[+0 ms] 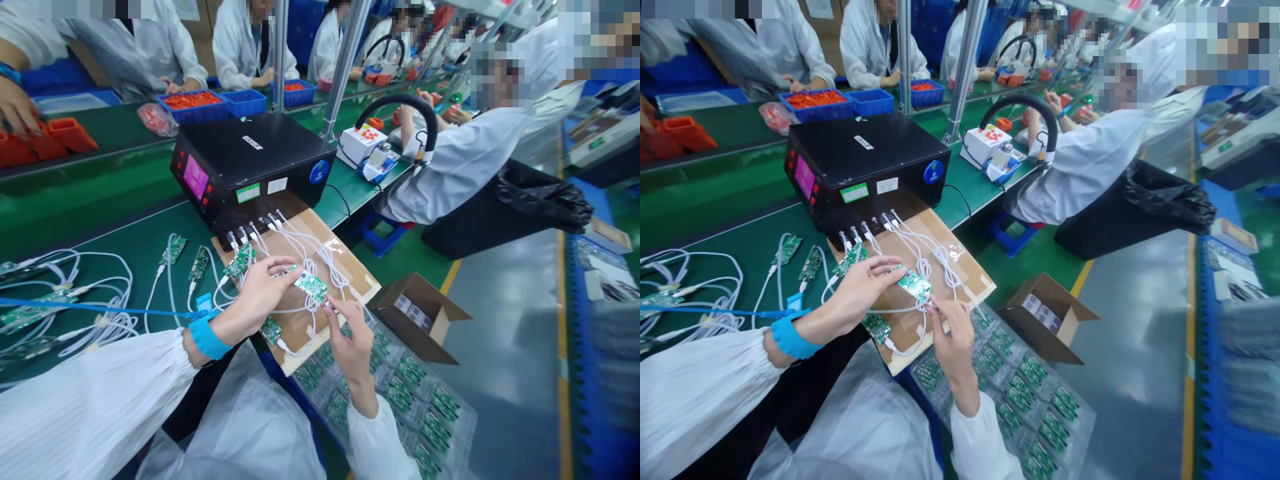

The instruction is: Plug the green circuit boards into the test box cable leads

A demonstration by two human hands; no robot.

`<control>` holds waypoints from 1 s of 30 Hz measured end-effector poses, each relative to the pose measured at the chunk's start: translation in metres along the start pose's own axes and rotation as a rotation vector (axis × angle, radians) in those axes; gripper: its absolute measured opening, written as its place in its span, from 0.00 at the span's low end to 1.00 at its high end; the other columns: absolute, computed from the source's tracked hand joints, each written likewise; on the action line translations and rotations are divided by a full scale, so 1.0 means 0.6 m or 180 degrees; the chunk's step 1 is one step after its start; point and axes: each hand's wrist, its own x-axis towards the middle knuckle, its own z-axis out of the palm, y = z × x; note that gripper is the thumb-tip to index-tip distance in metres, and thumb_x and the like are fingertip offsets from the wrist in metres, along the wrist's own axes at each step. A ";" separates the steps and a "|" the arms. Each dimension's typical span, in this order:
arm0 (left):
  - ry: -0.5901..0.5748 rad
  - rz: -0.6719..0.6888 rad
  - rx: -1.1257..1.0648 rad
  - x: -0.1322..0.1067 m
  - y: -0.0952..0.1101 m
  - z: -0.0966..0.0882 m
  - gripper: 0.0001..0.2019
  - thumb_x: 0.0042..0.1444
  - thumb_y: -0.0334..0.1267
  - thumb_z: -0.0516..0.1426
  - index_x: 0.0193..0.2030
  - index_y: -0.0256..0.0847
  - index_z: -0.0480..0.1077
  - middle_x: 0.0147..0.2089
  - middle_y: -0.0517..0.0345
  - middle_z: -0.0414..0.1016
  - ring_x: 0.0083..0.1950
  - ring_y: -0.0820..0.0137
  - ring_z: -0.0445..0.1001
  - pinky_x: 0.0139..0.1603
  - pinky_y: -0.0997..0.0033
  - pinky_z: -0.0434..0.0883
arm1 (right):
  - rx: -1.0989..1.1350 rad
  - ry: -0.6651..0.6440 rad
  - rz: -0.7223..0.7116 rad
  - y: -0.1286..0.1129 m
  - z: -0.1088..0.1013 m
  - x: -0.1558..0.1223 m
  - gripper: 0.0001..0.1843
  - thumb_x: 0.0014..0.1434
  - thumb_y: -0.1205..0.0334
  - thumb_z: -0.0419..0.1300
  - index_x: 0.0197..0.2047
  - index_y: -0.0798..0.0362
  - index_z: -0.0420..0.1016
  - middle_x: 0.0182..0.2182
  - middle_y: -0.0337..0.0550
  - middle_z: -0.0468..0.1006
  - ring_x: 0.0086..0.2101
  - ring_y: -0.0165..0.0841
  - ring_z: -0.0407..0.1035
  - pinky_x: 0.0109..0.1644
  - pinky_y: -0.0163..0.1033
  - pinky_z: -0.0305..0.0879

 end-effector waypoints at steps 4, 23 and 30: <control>0.0010 0.0075 0.0043 0.005 -0.009 0.002 0.17 0.50 0.33 0.72 0.46 0.34 0.77 0.45 0.47 0.82 0.47 0.66 0.80 0.50 0.66 0.74 | -0.0018 0.0119 -0.0017 -0.002 0.000 0.004 0.16 0.66 0.73 0.63 0.55 0.49 0.77 0.42 0.44 0.85 0.39 0.35 0.79 0.46 0.45 0.74; -0.0066 0.0247 0.0046 0.009 -0.019 -0.006 0.18 0.49 0.37 0.72 0.45 0.35 0.76 0.45 0.48 0.81 0.49 0.64 0.80 0.50 0.65 0.74 | 0.0011 0.0067 0.0130 0.000 0.002 0.001 0.19 0.67 0.72 0.63 0.57 0.46 0.80 0.40 0.44 0.83 0.40 0.35 0.78 0.44 0.44 0.75; 0.0048 0.0193 -0.0022 0.007 -0.016 -0.007 0.17 0.49 0.35 0.72 0.44 0.35 0.76 0.44 0.49 0.81 0.46 0.66 0.79 0.47 0.67 0.73 | 0.0057 0.0068 0.0188 0.000 0.002 -0.003 0.19 0.67 0.73 0.63 0.58 0.46 0.80 0.41 0.44 0.83 0.41 0.36 0.77 0.46 0.45 0.75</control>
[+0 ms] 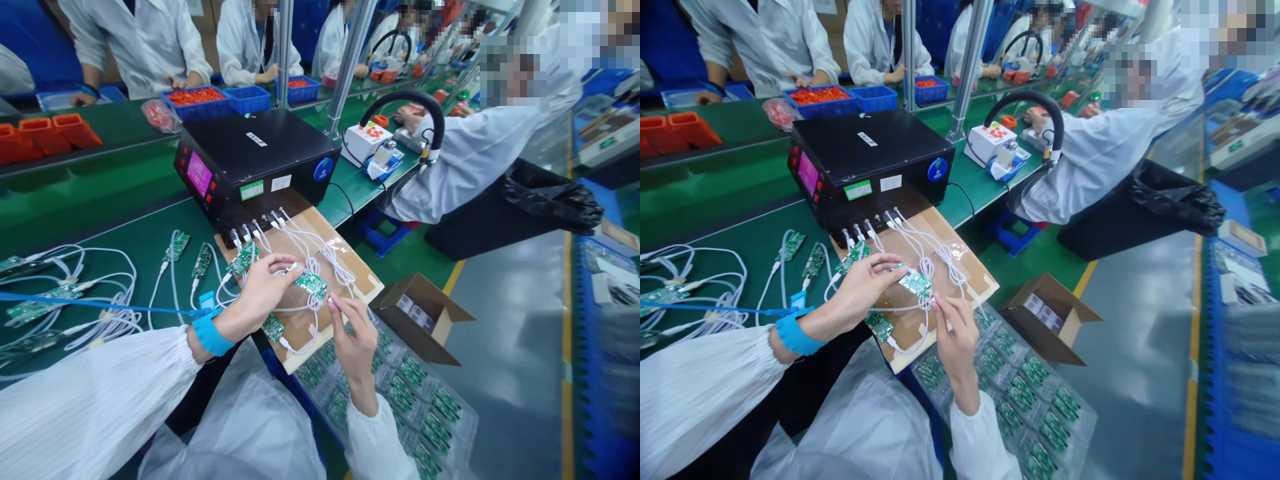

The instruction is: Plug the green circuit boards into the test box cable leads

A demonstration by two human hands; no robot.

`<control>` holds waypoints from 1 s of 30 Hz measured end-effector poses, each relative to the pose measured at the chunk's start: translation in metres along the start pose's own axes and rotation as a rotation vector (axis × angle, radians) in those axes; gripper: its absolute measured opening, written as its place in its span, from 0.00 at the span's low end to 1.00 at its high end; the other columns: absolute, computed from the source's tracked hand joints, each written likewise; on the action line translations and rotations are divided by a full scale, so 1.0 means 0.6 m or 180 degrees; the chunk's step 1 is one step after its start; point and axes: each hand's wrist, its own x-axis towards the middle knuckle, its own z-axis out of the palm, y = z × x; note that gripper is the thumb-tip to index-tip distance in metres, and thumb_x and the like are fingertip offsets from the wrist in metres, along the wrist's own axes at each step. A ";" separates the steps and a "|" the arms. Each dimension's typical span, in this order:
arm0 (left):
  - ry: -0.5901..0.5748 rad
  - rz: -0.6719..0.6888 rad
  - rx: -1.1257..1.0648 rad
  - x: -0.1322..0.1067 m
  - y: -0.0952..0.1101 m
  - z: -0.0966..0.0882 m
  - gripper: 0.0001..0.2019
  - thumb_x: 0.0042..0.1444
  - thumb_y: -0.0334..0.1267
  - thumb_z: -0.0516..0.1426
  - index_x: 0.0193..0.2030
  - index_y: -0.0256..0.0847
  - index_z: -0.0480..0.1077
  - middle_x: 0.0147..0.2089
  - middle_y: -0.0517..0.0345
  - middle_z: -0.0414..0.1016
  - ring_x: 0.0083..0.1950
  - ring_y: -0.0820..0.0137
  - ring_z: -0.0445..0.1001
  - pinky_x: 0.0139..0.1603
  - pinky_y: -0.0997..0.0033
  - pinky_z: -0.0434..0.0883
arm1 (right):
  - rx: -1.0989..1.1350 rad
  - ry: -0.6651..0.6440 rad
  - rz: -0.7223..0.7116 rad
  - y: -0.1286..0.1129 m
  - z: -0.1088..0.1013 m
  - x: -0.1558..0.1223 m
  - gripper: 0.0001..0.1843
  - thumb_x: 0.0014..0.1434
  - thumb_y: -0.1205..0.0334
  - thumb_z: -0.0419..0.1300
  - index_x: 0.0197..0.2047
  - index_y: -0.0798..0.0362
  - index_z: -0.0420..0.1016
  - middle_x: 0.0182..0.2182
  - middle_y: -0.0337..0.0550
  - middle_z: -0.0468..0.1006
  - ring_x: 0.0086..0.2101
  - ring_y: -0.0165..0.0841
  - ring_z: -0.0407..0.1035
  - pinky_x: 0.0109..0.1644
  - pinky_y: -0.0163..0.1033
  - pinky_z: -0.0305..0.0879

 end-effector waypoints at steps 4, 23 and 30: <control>-0.0049 0.0034 0.0054 0.000 -0.005 0.000 0.17 0.50 0.37 0.72 0.45 0.35 0.77 0.45 0.48 0.81 0.48 0.65 0.79 0.49 0.66 0.73 | -0.0006 -0.0015 0.0002 -0.002 0.000 0.001 0.20 0.66 0.74 0.63 0.57 0.46 0.79 0.42 0.45 0.83 0.42 0.35 0.77 0.46 0.44 0.75; -0.0351 0.0727 0.1145 0.005 -0.007 -0.016 0.11 0.57 0.38 0.67 0.47 0.40 0.79 0.44 0.50 0.81 0.44 0.65 0.80 0.46 0.66 0.75 | -0.0115 -0.0226 -0.0058 -0.004 -0.003 0.002 0.15 0.67 0.72 0.63 0.54 0.48 0.81 0.40 0.44 0.83 0.39 0.35 0.76 0.44 0.44 0.74; -0.1105 0.0041 0.0697 0.013 0.004 -0.030 0.17 0.54 0.39 0.71 0.48 0.41 0.75 0.35 0.53 0.82 0.32 0.63 0.84 0.40 0.63 0.78 | -0.0021 -0.0107 -0.0016 -0.009 -0.006 0.009 0.12 0.66 0.71 0.64 0.51 0.48 0.80 0.39 0.42 0.84 0.38 0.34 0.78 0.45 0.43 0.75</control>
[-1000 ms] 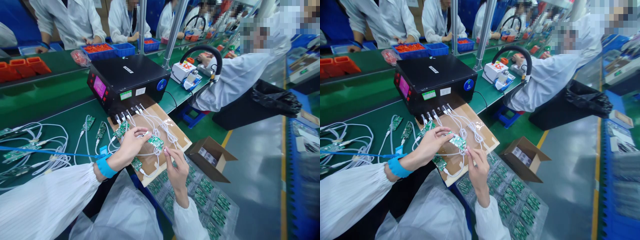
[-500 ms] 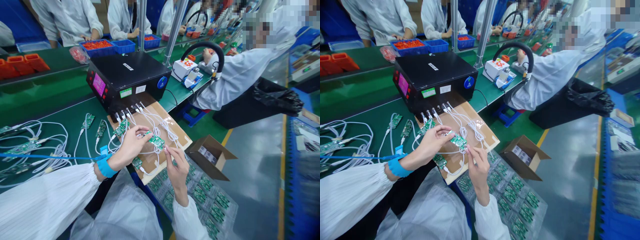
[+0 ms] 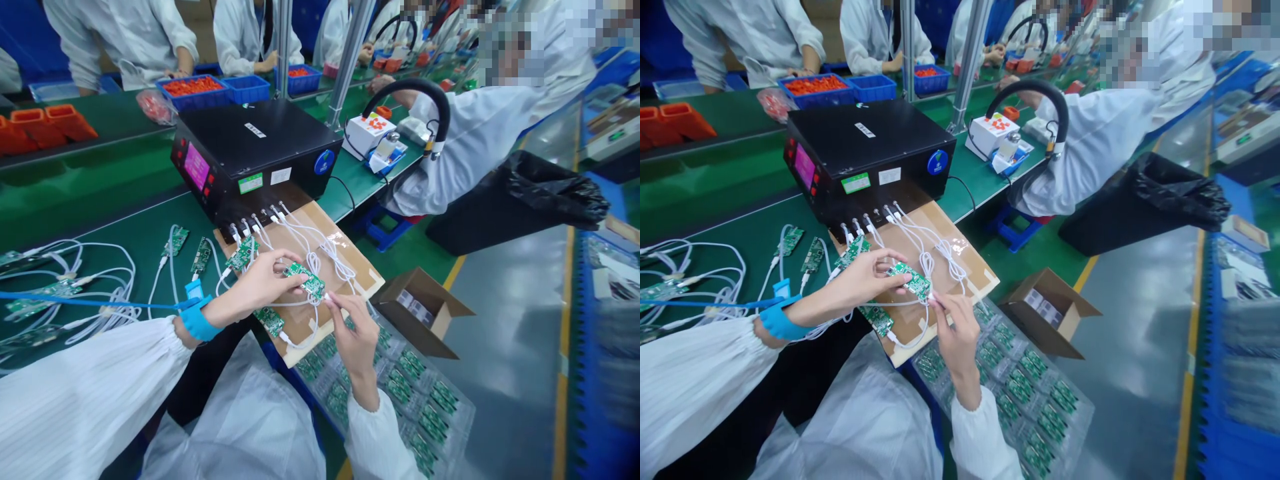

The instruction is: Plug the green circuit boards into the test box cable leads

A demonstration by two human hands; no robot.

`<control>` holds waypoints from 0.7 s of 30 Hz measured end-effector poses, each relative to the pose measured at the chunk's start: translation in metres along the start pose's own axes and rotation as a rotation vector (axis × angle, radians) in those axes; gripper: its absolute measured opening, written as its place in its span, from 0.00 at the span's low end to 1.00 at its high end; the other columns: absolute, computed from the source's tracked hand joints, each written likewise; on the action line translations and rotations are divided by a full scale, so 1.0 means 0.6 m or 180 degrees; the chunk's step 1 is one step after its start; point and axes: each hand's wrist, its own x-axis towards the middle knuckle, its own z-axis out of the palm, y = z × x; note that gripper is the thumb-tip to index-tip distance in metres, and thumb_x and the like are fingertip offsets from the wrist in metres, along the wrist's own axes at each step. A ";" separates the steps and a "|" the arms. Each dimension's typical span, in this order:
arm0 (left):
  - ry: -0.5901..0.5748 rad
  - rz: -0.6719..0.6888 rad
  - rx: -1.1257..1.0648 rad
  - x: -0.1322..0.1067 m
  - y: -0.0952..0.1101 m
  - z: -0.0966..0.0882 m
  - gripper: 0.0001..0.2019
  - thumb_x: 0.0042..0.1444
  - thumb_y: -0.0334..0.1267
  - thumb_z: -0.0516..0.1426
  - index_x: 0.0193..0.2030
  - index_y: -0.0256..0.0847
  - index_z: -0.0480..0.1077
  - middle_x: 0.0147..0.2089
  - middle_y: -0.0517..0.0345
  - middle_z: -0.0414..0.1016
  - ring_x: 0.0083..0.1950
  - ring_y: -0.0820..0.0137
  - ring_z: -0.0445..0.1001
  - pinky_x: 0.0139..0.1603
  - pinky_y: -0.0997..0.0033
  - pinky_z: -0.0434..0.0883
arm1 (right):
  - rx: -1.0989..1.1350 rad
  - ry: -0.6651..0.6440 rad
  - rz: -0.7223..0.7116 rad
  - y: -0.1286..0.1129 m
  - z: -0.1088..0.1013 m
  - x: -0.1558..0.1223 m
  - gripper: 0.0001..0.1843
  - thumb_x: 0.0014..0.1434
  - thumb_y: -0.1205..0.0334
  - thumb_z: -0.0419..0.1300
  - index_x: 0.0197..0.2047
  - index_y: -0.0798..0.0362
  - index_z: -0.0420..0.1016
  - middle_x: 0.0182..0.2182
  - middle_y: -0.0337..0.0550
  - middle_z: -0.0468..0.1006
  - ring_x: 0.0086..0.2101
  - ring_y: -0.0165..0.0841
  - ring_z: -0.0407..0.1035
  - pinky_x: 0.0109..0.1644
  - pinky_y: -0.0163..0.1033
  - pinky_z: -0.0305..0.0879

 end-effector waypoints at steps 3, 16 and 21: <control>-0.0058 -0.0215 -0.0141 -0.001 -0.005 -0.003 0.20 0.50 0.40 0.73 0.47 0.40 0.75 0.33 0.52 0.82 0.35 0.60 0.86 0.37 0.66 0.79 | 0.0006 0.0029 -0.0060 0.000 -0.001 0.000 0.13 0.66 0.73 0.65 0.50 0.48 0.81 0.38 0.42 0.84 0.38 0.34 0.78 0.44 0.43 0.74; -0.0394 -0.0540 0.0163 0.006 0.010 -0.007 0.18 0.49 0.38 0.72 0.45 0.37 0.74 0.36 0.53 0.81 0.38 0.61 0.85 0.43 0.63 0.81 | -0.0016 -0.0116 -0.0231 0.004 0.001 -0.010 0.15 0.65 0.73 0.65 0.52 0.47 0.79 0.39 0.42 0.83 0.40 0.35 0.76 0.47 0.44 0.73; -0.0291 -0.0070 0.0470 0.005 0.022 0.018 0.12 0.58 0.38 0.65 0.48 0.38 0.72 0.39 0.54 0.79 0.34 0.66 0.83 0.36 0.67 0.78 | -0.1151 0.0534 0.0387 0.064 -0.034 -0.037 0.13 0.68 0.57 0.64 0.54 0.50 0.79 0.52 0.54 0.77 0.55 0.45 0.70 0.61 0.58 0.67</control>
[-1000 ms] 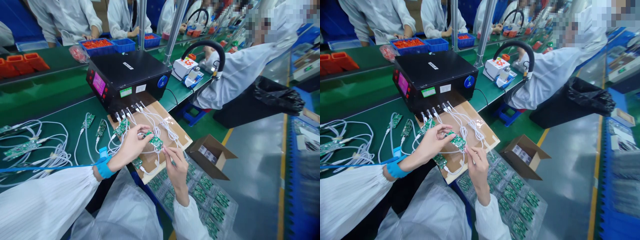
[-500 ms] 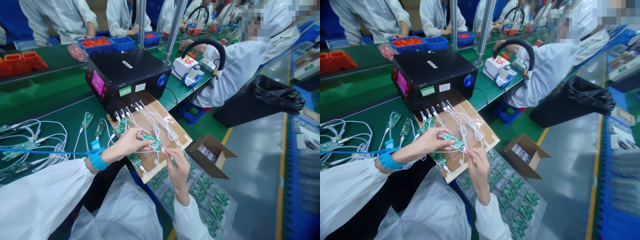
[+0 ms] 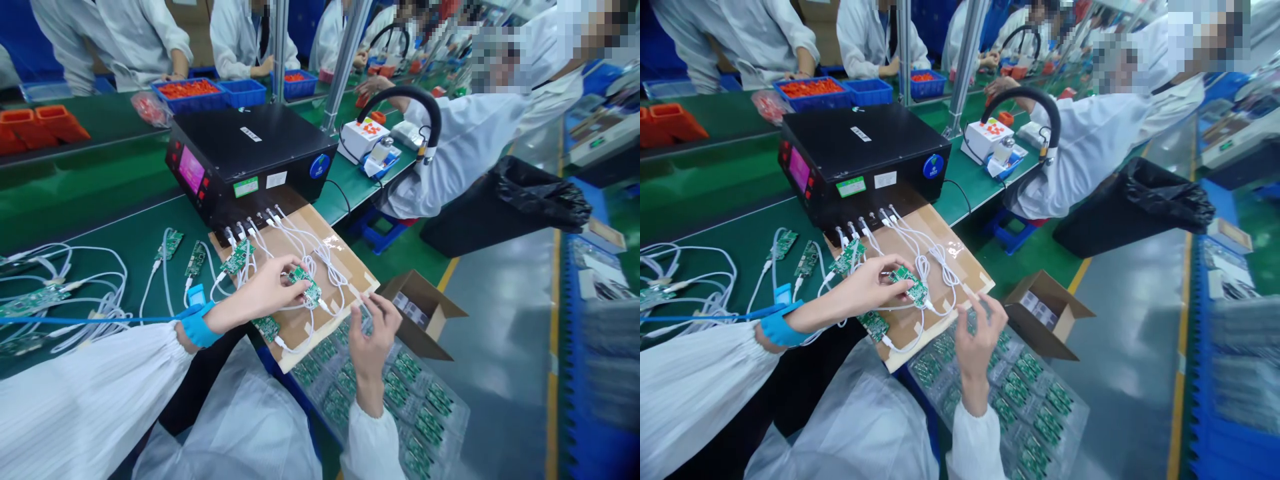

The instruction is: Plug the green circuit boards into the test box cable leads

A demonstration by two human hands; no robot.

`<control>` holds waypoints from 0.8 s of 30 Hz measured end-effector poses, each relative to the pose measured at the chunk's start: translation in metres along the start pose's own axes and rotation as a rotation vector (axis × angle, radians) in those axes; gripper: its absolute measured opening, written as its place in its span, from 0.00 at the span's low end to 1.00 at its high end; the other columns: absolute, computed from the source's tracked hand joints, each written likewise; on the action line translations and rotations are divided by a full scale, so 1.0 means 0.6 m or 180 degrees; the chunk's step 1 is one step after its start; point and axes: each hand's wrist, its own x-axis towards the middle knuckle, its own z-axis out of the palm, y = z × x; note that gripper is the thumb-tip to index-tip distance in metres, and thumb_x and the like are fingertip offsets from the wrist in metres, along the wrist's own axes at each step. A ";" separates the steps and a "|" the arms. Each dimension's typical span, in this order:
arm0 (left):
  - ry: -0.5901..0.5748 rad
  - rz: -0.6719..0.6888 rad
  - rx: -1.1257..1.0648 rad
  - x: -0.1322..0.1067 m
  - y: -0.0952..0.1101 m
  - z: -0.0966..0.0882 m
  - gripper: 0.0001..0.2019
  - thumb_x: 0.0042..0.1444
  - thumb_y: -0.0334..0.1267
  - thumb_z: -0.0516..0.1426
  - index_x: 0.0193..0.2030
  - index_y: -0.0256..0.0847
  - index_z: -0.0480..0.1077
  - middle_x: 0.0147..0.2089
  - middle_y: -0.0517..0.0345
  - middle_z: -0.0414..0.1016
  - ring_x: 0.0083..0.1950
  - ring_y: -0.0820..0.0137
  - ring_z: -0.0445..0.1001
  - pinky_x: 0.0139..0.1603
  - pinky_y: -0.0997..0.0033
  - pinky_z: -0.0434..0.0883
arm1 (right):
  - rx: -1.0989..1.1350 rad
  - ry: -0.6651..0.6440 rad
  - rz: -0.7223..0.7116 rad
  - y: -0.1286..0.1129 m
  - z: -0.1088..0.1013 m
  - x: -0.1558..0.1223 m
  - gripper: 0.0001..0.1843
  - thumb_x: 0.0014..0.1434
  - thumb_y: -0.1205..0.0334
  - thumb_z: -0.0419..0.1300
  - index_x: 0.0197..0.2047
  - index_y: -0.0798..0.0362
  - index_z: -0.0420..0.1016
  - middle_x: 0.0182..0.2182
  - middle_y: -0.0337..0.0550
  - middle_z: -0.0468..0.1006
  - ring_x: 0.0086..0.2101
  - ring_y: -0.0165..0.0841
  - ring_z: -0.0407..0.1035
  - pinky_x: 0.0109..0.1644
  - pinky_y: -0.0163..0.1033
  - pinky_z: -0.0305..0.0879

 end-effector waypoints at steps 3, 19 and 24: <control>-0.0063 0.0167 0.0051 0.002 0.006 0.002 0.13 0.59 0.39 0.64 0.49 0.39 0.73 0.43 0.53 0.79 0.33 0.68 0.81 0.38 0.67 0.77 | -0.0162 -0.0090 0.0889 0.058 -0.011 -0.017 0.25 0.67 0.43 0.62 0.55 0.55 0.77 0.50 0.58 0.75 0.50 0.46 0.72 0.56 0.57 0.70; -0.0787 0.0212 -0.1073 0.002 0.020 0.020 0.21 0.64 0.55 0.62 0.49 0.37 0.74 0.43 0.49 0.79 0.37 0.71 0.77 0.39 0.69 0.73 | 0.3359 -0.0632 0.2310 0.015 -0.022 0.072 0.17 0.58 0.45 0.71 0.42 0.50 0.84 0.34 0.42 0.83 0.31 0.31 0.74 0.37 0.39 0.72; -0.0872 0.0129 -0.1359 0.004 0.015 0.031 0.22 0.62 0.53 0.66 0.53 0.37 0.73 0.46 0.48 0.80 0.41 0.68 0.81 0.48 0.65 0.76 | 0.3574 -0.0586 0.2457 -0.052 0.020 0.102 0.16 0.50 0.50 0.77 0.39 0.49 0.86 0.31 0.40 0.84 0.30 0.30 0.75 0.38 0.39 0.73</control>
